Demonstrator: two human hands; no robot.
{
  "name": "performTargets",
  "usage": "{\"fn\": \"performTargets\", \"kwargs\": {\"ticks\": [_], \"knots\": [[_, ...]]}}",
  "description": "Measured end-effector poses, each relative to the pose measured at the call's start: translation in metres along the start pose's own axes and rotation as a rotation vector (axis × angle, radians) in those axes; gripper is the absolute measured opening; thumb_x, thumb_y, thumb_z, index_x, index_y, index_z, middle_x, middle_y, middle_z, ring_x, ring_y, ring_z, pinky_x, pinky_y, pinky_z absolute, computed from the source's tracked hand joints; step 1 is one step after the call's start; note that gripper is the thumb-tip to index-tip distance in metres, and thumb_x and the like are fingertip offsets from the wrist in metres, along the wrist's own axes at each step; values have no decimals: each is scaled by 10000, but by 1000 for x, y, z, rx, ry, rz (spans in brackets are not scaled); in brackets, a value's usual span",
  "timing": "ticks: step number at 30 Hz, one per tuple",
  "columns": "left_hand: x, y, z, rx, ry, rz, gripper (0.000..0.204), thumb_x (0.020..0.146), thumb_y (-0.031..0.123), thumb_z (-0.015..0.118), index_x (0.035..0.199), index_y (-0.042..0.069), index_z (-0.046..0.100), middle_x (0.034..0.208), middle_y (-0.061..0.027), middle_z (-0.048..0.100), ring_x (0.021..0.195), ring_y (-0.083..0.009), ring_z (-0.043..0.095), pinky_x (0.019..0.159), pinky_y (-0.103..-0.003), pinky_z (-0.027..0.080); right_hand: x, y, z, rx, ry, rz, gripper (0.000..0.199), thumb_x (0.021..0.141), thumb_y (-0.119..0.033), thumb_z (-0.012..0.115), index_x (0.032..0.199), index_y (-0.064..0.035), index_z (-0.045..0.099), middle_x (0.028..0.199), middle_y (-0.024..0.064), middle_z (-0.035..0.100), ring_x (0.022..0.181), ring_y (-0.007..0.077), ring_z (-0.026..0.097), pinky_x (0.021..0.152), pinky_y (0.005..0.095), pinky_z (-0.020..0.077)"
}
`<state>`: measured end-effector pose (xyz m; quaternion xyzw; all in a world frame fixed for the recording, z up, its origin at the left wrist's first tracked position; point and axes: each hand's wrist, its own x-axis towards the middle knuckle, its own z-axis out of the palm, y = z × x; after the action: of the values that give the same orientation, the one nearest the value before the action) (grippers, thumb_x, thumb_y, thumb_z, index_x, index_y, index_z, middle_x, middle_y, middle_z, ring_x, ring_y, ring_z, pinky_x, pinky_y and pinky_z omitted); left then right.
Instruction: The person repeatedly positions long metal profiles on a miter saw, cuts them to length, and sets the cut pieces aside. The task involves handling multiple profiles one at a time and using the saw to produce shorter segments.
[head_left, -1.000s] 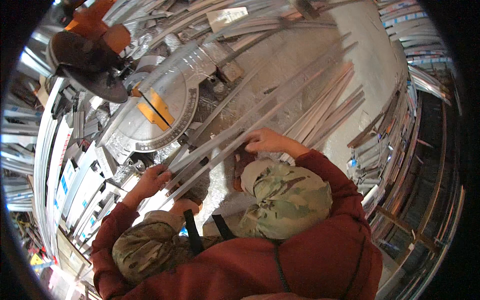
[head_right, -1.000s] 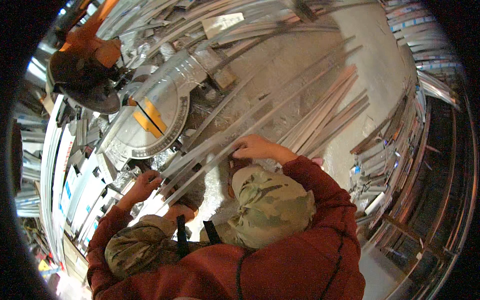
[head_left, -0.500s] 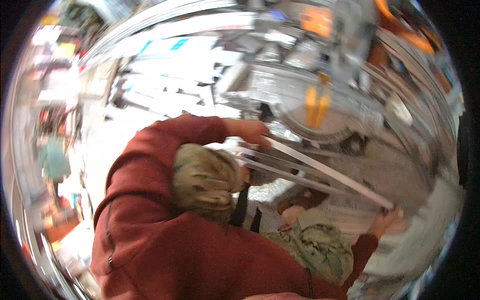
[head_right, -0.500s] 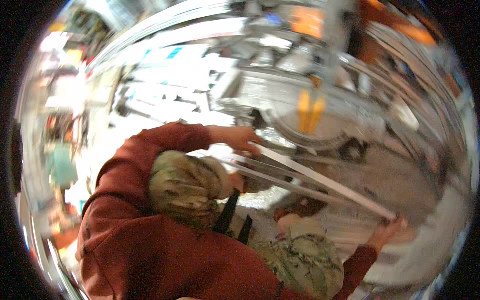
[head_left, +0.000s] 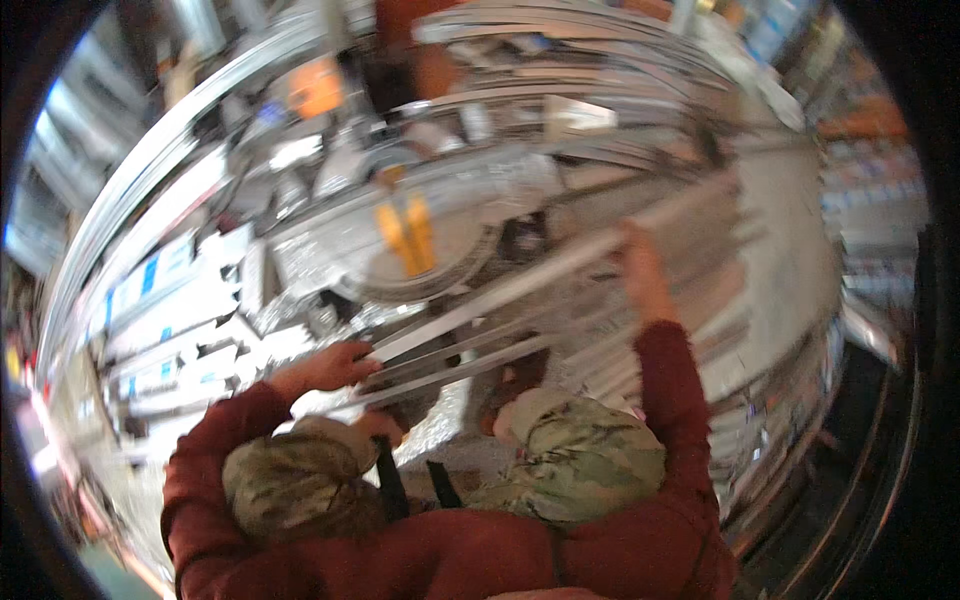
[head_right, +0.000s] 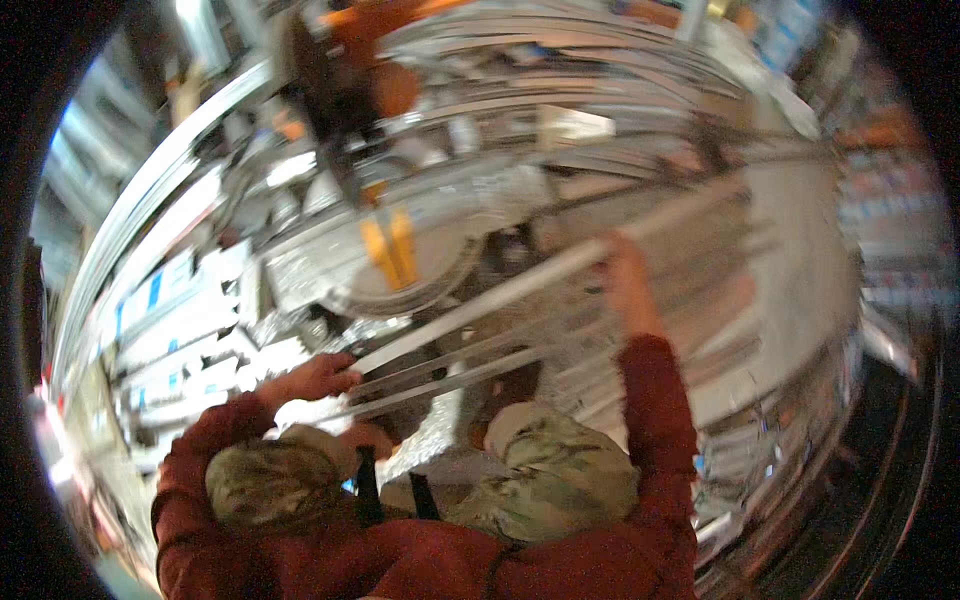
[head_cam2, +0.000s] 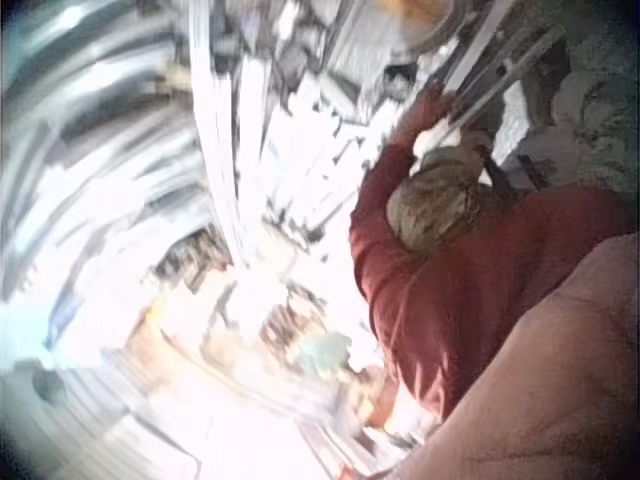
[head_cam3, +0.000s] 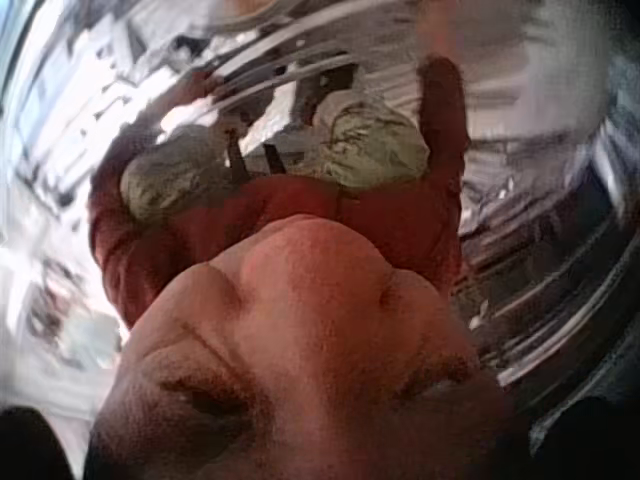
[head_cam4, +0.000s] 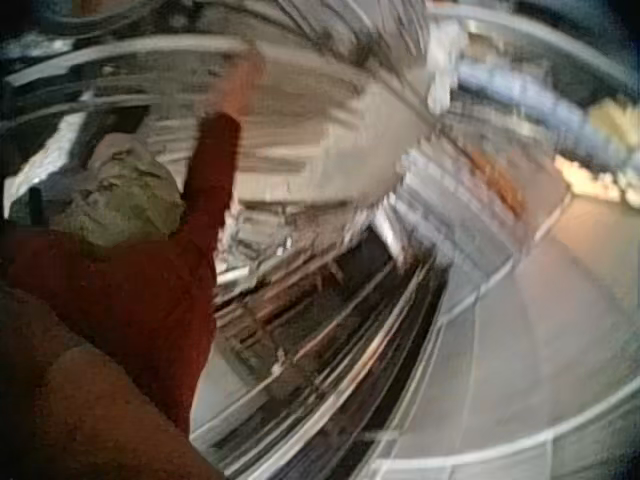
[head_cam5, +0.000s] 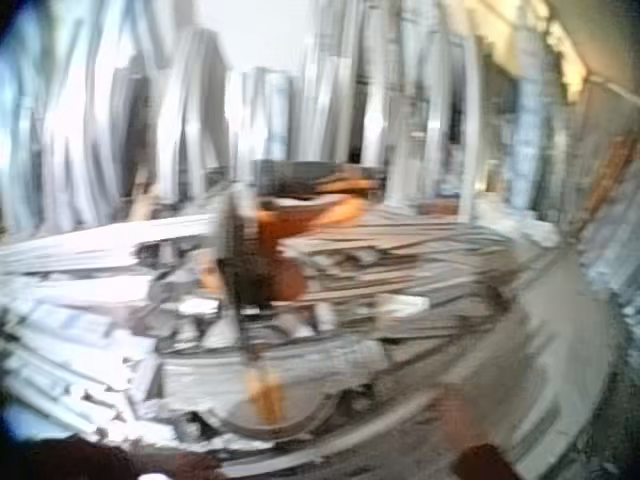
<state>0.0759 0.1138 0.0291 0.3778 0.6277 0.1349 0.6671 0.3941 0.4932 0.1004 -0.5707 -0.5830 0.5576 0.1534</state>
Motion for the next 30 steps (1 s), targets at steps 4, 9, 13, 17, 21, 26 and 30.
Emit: {"fn": "performTargets", "kwargs": {"ticks": [4,9,13,17,21,26,30], "knots": [[26,59,-1,-78,51,168,340,985,328,584,1088,5,586,771,-18,582,697,-118,530,630,-309,464,11,47,84,419,-270,192,275,988,-302,581,1048,-34,603,885,48,633,744,165,610,633,320,508],[16,74,9,-202,-16,1,331,1024,294,513,1189,13,572,770,-9,561,692,-99,547,621,-280,469,55,51,67,502,-209,92,202,1005,-263,539,966,-69,581,768,38,613,661,138,583,555,298,454],[23,71,13,-238,-71,28,304,1032,304,496,1141,28,562,764,-14,560,668,-95,551,599,-265,474,71,53,58,495,-240,86,198,1000,-254,549,980,-60,589,784,34,616,641,143,578,546,282,457],[45,67,19,-262,-63,99,412,1030,371,478,1198,-3,517,770,-22,574,645,-124,565,584,-303,493,13,66,107,465,-468,269,222,973,-254,601,1054,-47,587,856,45,635,666,143,606,542,301,503],[45,71,16,-344,-109,115,493,1034,437,438,1218,-16,501,775,-55,585,658,-148,583,597,-312,502,-24,63,129,559,-453,402,189,974,-229,584,1023,-47,577,872,63,637,689,165,628,530,343,523],[34,36,5,-677,42,38,637,1021,552,366,1160,-44,545,799,-97,630,632,-164,607,586,-291,508,57,52,88,526,-361,166,151,1002,-187,487,957,-48,523,815,85,611,632,189,604,520,347,527],[44,3,1,-530,103,80,652,1008,551,417,1118,-70,584,780,-106,633,638,-159,601,593,-289,496,97,30,51,493,-98,194,211,1030,-176,426,975,0,529,802,102,600,584,196,576,510,349,525]]}}
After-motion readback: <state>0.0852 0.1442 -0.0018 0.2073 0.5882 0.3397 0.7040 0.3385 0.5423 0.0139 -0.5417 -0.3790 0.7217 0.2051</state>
